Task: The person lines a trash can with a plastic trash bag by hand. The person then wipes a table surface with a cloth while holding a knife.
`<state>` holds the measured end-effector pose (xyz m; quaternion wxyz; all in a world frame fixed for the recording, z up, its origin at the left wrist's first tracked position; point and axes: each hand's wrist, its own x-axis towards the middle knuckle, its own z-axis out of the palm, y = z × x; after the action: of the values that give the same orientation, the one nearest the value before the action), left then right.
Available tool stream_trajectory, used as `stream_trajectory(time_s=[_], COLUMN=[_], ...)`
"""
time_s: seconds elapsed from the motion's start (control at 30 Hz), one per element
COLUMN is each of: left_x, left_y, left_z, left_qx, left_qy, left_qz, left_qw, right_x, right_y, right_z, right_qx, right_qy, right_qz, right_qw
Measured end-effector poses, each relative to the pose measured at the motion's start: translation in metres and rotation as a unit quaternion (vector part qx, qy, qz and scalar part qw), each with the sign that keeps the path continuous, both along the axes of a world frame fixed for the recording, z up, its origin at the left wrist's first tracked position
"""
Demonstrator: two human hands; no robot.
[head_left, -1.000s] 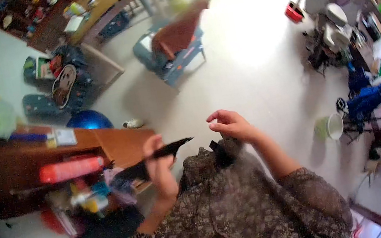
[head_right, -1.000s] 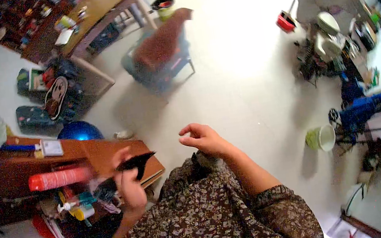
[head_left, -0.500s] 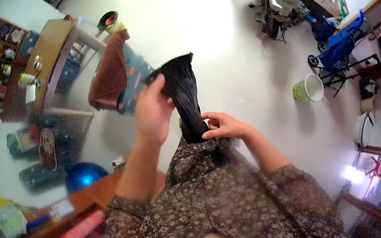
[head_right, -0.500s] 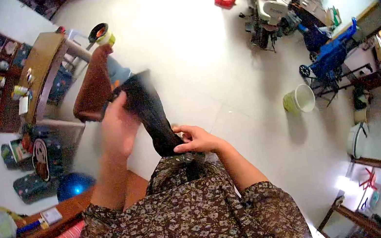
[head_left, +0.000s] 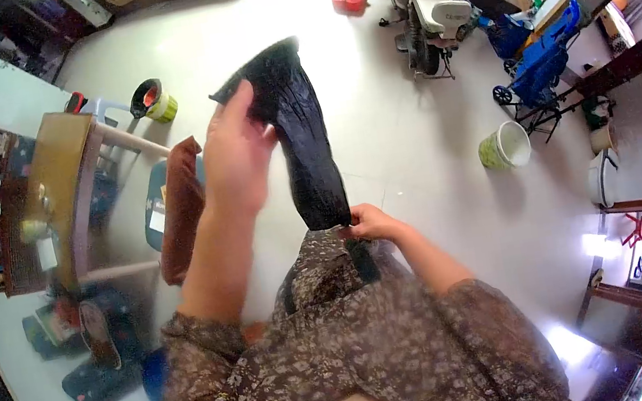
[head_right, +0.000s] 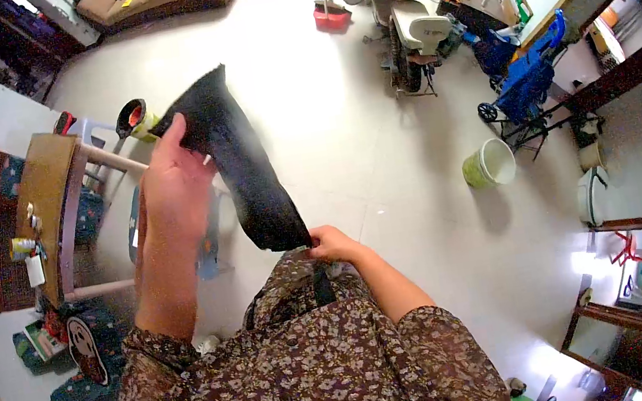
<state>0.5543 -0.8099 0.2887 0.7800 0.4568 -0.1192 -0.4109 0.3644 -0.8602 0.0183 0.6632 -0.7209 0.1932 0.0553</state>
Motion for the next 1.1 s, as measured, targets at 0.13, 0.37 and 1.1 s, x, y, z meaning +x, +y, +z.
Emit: stream_trajectory(time_s=[0.13,0.37,1.1], left_x=[0.031,0.072,0.044], left_y=[-0.021,-0.052,-0.104], left_z=[0.008,0.006,-0.027], left_qx=[-0.037,-0.035,-0.047], left_qy=[-0.030,-0.043,-0.138], left_qz=[-0.019,0.028,0.121], left_qw=[0.999,0.998,0.982], right_x=[0.016,-0.017,-0.132], right_y=[-0.014,-0.050,-0.113], right_z=[0.019,0.003,0.047], right_qx=[0.032,0.080,0.035], right_qy=[0.068,0.021,0.134], right_qz=[-0.006,-0.095,-0.209], right_qw=[0.997,0.992,0.968])
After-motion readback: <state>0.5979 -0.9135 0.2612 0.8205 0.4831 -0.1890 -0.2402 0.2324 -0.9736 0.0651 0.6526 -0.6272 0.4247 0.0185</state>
